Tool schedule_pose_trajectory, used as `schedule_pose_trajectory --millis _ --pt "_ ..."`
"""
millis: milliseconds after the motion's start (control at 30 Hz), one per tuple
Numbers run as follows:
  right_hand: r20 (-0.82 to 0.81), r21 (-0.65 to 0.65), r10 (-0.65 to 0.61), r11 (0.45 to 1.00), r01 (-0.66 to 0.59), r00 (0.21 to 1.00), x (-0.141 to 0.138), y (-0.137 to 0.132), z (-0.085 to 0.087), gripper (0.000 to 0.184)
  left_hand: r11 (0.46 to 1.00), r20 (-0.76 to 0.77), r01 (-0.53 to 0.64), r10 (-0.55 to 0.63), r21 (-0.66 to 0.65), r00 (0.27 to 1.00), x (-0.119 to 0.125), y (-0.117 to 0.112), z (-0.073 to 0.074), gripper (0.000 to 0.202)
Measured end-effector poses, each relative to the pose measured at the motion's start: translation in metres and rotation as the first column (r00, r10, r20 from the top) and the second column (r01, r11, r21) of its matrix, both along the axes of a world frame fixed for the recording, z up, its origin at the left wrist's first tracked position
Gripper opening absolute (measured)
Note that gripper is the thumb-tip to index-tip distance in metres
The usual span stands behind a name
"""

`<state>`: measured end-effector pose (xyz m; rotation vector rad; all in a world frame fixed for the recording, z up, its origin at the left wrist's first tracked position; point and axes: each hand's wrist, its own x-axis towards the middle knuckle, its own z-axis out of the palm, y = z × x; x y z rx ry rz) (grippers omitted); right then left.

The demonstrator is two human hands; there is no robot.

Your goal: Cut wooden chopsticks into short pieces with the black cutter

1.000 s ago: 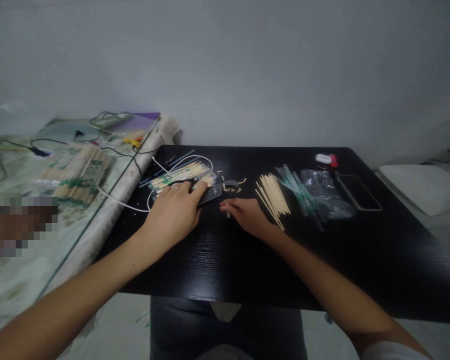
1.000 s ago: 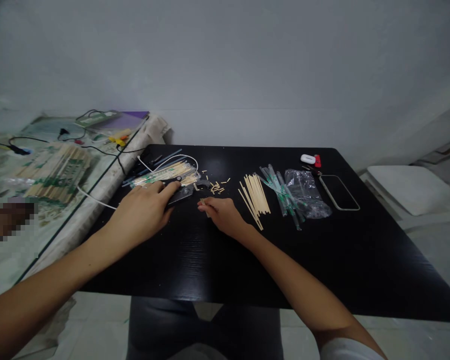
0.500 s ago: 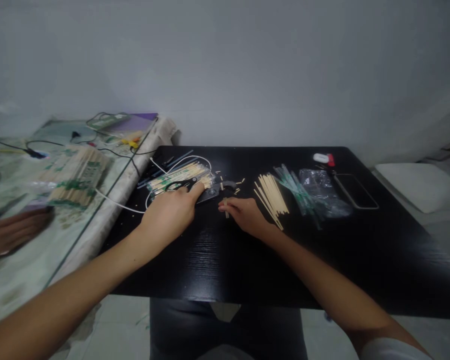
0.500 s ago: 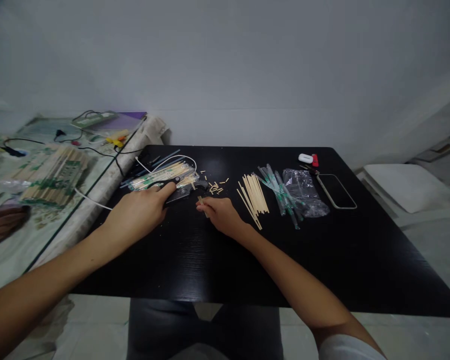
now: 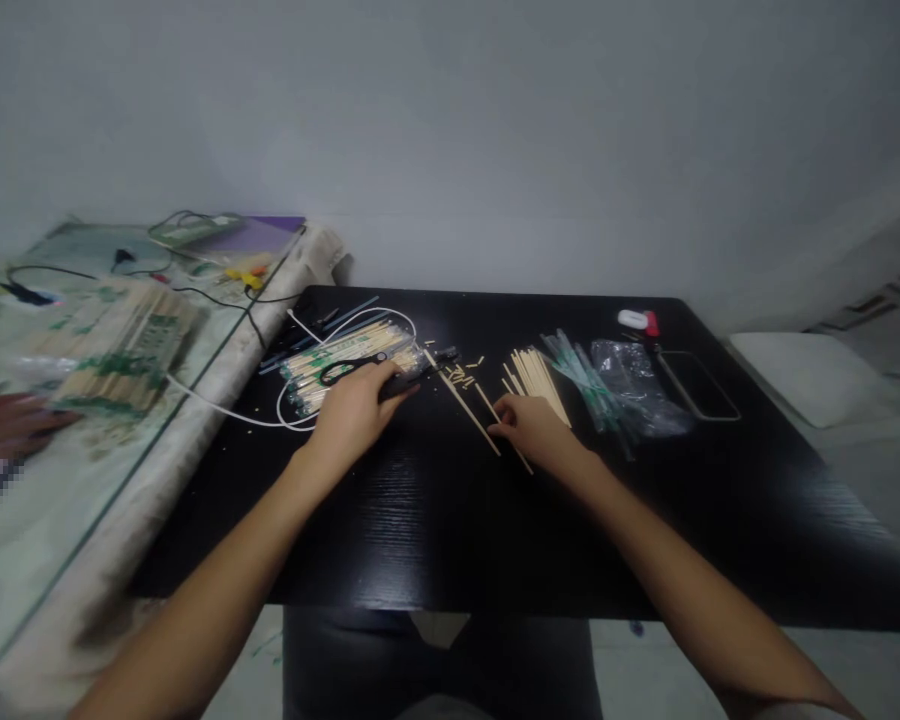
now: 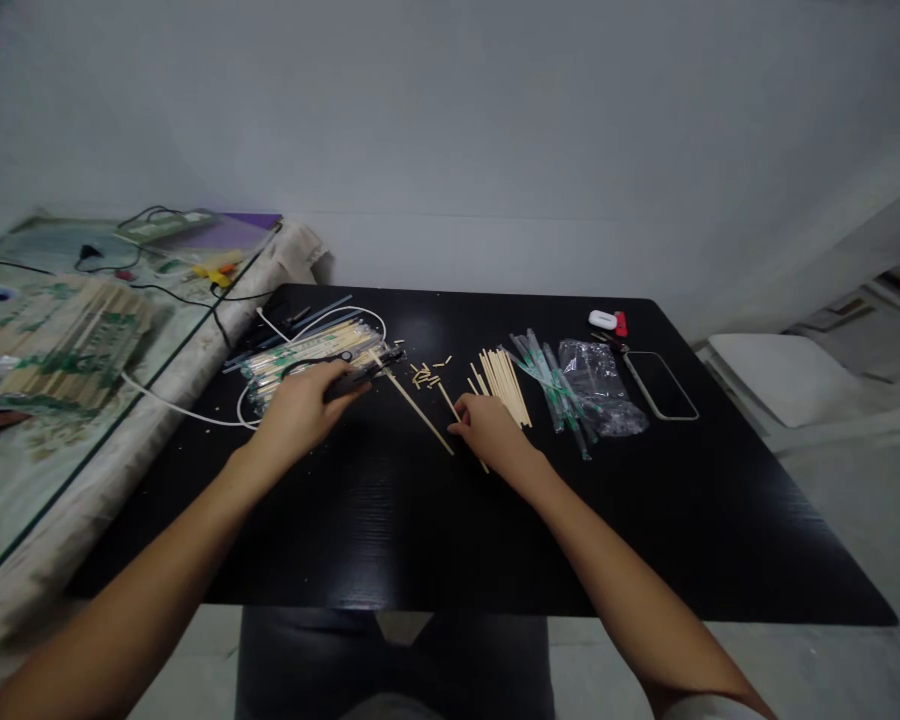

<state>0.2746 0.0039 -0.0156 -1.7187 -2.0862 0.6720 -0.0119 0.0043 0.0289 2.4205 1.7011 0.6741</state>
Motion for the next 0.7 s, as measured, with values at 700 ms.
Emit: schedule_pose_trajectory --millis 700 --pt "-0.609 0.017 -0.008 1.0 0.023 0.793 -0.053 -0.008 0.009 0.02 0.937 0.151 0.008 0.048 -0.349 0.987 0.028 -0.014 -0.039 0.052"
